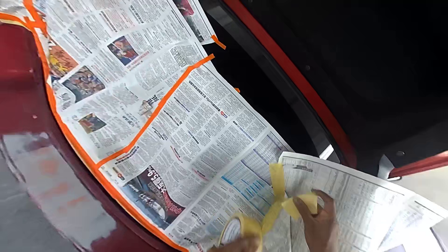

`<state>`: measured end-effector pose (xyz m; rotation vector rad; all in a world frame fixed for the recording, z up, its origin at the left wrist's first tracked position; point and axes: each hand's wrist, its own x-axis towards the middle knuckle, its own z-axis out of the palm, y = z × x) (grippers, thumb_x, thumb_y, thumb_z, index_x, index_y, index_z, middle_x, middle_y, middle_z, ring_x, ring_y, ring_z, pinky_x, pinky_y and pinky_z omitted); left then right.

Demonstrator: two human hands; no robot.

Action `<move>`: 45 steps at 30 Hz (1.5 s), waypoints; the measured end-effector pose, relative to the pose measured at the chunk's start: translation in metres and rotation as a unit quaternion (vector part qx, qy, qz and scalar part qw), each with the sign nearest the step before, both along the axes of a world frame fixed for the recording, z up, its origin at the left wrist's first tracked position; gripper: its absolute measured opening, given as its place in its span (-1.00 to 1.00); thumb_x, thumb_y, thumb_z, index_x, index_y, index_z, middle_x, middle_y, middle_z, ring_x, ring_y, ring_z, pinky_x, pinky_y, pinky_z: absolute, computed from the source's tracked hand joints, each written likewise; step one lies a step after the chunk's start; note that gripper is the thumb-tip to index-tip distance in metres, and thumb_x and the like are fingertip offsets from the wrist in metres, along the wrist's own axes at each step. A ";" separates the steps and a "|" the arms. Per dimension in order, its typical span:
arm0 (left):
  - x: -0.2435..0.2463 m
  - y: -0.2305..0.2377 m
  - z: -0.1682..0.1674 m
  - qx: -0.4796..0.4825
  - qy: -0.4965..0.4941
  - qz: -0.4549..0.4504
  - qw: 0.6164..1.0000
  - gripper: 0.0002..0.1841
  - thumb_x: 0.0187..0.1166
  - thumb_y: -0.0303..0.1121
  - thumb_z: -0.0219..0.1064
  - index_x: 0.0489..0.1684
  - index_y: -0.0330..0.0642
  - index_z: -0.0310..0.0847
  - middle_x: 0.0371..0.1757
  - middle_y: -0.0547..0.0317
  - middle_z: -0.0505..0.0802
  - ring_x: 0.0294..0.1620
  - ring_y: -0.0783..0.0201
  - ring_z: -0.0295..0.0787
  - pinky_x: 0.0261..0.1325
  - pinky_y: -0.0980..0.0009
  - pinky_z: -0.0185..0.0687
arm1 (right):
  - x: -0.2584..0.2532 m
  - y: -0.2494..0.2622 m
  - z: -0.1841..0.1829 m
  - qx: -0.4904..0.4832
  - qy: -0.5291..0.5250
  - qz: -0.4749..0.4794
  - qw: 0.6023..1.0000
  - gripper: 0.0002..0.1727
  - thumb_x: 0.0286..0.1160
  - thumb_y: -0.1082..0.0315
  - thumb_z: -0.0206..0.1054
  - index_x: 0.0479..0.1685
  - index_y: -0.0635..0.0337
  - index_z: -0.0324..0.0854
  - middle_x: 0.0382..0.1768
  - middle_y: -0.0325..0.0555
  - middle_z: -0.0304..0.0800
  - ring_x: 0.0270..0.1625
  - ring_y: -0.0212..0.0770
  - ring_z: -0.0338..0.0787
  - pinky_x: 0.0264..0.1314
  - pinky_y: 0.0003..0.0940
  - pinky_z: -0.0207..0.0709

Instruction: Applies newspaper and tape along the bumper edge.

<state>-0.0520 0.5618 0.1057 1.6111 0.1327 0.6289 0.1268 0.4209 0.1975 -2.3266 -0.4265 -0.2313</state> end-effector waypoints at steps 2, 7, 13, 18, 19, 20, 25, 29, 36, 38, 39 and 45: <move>0.030 0.001 -0.005 -0.185 0.047 -0.038 0.981 -0.35 0.64 -0.27 0.39 0.64 -0.42 0.29 0.14 -0.10 0.84 -0.14 0.19 0.91 -0.10 0.15 0.91 | -0.005 0.004 0.005 -0.025 0.030 0.017 0.999 0.27 0.29 0.31 0.61 0.93 0.21 -0.34 -0.22 -0.16 0.96 -0.27 -0.28 0.94 -0.20 -0.22 0.86; 0.091 -0.020 -0.038 -0.198 0.153 -0.047 0.967 -0.26 0.72 -0.14 0.24 0.89 -0.06 0.03 0.52 -0.34 0.59 0.15 -0.10 0.79 0.17 -0.05 0.75 | -0.008 -0.007 -0.031 -0.081 0.003 0.050 0.995 -0.38 0.45 0.45 0.45 0.51 0.55 0.44 0.18 0.25 0.85 0.20 0.04 0.89 0.31 0.01 0.72; 0.121 -0.051 -0.052 -0.244 0.311 -0.140 0.908 -0.50 0.62 0.01 0.33 0.16 -0.33 0.72 0.46 -0.63 0.49 0.29 -0.37 0.66 0.31 -0.25 0.57 | -0.021 -0.019 -0.067 -0.116 0.040 0.053 0.991 -0.57 0.47 0.54 0.38 0.31 0.58 0.58 0.17 0.31 0.83 0.20 0.08 0.87 0.35 -0.03 0.70; 0.139 -0.071 -0.052 -0.210 0.311 -0.087 0.923 -0.57 0.70 -0.01 0.22 0.11 -0.21 0.79 0.29 -0.52 0.66 0.11 -0.34 0.76 0.20 -0.27 0.60 | -0.012 -0.025 -0.072 -0.259 -0.155 0.029 0.953 -0.75 0.38 0.52 0.29 -0.13 0.21 0.90 0.23 0.08 0.87 0.36 0.41 0.70 0.36 0.31 0.45; 0.143 -0.071 -0.046 -0.190 0.319 -0.064 0.926 -0.57 0.69 0.00 0.22 0.12 -0.17 0.81 0.27 -0.51 0.69 0.15 -0.36 0.74 0.26 -0.30 0.56 | -0.010 -0.025 -0.072 -0.279 -0.177 0.024 0.944 -0.74 0.40 0.50 0.28 -0.13 0.15 0.91 0.25 0.01 0.87 0.42 0.41 0.67 0.38 0.33 0.41; 0.147 -0.071 -0.039 -0.176 0.328 -0.045 0.927 -0.57 0.69 0.00 0.23 0.14 -0.14 0.83 0.26 -0.52 0.69 0.22 -0.41 0.69 0.34 -0.34 0.48 | -0.007 -0.023 -0.071 -0.295 -0.190 0.021 0.936 -0.74 0.41 0.49 0.30 -0.12 0.12 0.91 0.31 0.08 0.83 0.45 0.46 0.62 0.37 0.36 0.38; 0.160 -0.077 -0.032 -0.128 0.383 -0.014 0.915 -0.53 0.71 0.09 0.14 0.17 -0.02 0.83 0.21 -0.49 0.73 0.33 -0.46 0.61 0.44 -0.39 0.32 | 0.016 -0.011 -0.057 -0.376 -0.238 0.013 0.895 -0.79 0.28 0.45 0.42 -0.22 -0.02 0.93 0.02 0.13 0.84 0.13 0.30 0.75 0.12 0.22 0.50; 0.176 -0.085 -0.032 -0.118 0.435 -0.030 0.892 -0.50 0.72 0.14 0.09 0.23 0.04 0.81 0.29 -0.41 0.72 0.38 -0.42 0.58 0.42 -0.35 0.37 | 0.031 -0.008 -0.058 -0.455 -0.242 0.002 0.857 -0.84 0.19 0.37 0.49 -0.25 -0.01 0.91 -0.24 -0.14 0.90 0.07 0.14 0.81 0.15 0.27 0.43; 0.192 -0.087 -0.035 -0.036 0.447 -0.025 0.893 -0.50 0.73 0.13 0.03 0.22 0.10 0.81 0.28 -0.33 0.76 0.38 -0.36 0.62 0.43 -0.35 0.36 | 0.039 -0.001 -0.057 -0.511 -0.214 -0.016 0.832 -0.87 0.20 0.33 0.55 -0.27 0.06 0.85 -0.23 -0.09 0.88 0.06 0.10 0.81 0.14 0.21 0.44; 0.192 -0.088 -0.038 -0.018 0.445 -0.017 0.895 -0.49 0.74 0.13 0.02 0.24 0.07 0.81 0.26 -0.33 0.77 0.37 -0.35 0.63 0.44 -0.35 0.36 | 0.043 0.002 -0.056 -0.528 -0.210 -0.023 0.823 -0.82 0.21 0.28 0.58 -0.26 0.12 0.80 -0.24 -0.04 0.87 0.01 0.12 0.83 0.12 0.22 0.48; 0.193 -0.090 -0.040 -0.012 0.446 -0.012 0.895 -0.48 0.74 0.14 0.02 0.24 0.05 0.80 0.25 -0.32 0.78 0.36 -0.34 0.64 0.43 -0.35 0.36 | 0.046 0.002 -0.056 -0.533 -0.212 -0.027 0.819 -0.80 0.21 0.27 0.59 -0.26 0.14 0.78 -0.26 -0.03 0.86 -0.02 0.12 0.83 0.10 0.22 0.48; 0.205 -0.104 -0.042 -0.031 0.476 0.018 0.879 -0.45 0.71 0.18 0.05 0.17 -0.05 0.77 0.24 -0.30 0.78 0.39 -0.34 0.62 0.39 -0.31 0.40 | 0.053 0.003 -0.056 -0.554 -0.206 -0.030 0.806 -0.83 0.28 0.23 0.56 -0.27 0.10 0.76 -0.33 -0.11 0.85 -0.06 0.04 0.82 0.08 0.12 0.45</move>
